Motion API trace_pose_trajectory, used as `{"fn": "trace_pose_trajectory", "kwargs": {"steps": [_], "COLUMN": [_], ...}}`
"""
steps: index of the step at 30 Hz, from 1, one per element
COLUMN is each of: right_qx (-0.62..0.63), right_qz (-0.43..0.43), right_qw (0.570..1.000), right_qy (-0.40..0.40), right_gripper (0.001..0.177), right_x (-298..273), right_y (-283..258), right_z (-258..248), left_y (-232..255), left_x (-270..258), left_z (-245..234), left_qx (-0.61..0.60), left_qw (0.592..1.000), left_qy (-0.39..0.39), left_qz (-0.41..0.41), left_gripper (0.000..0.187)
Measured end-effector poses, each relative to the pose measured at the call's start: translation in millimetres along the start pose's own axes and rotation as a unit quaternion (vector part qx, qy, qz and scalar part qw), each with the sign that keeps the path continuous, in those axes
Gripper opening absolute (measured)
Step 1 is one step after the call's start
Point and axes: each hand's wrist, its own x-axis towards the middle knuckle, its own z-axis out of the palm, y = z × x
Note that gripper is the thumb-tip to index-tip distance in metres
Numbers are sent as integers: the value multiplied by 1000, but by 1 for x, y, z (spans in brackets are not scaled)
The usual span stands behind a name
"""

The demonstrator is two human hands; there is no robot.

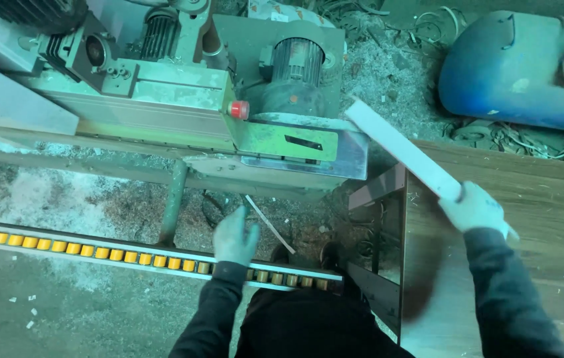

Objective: The person feeds a rectangular wooden plank into a planer machine and retrieves it from a roller conveyor. They then use a utility knife to scrape and trim the edges of the plank before placing it back into the planer for a second pass.

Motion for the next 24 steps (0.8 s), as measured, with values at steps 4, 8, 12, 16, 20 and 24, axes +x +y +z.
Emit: {"fn": "trace_pose_trajectory", "kwargs": {"steps": [4,8,12,16,20,24], "right_qx": [70,306,511,408,182,-53], "right_qz": [-10,-184,-388,-510,-550,-524], "right_qw": [994,931,746,755,805,822], "right_qy": [86,-75,-179,-67,129,219], "right_gripper": [47,73,87,84,77,126], "right_x": [-1,-43,-81,-69,43,85], "right_y": [111,81,-37,-173,-239,-262], "right_z": [144,225,229,150,162,190], "left_y": [154,203,181,148,127,109], "left_x": [29,71,125,122,96,55], "left_z": [-19,-7,-57,-120,-131,-140], "left_qx": [-144,-622,-765,-766,-744,-693], "left_qw": [955,769,616,602,610,653], "left_qy": [-258,-147,152,214,227,265], "left_qz": [-35,22,-113,70,148,150], "left_gripper": [92,117,41,57,58,62]}}
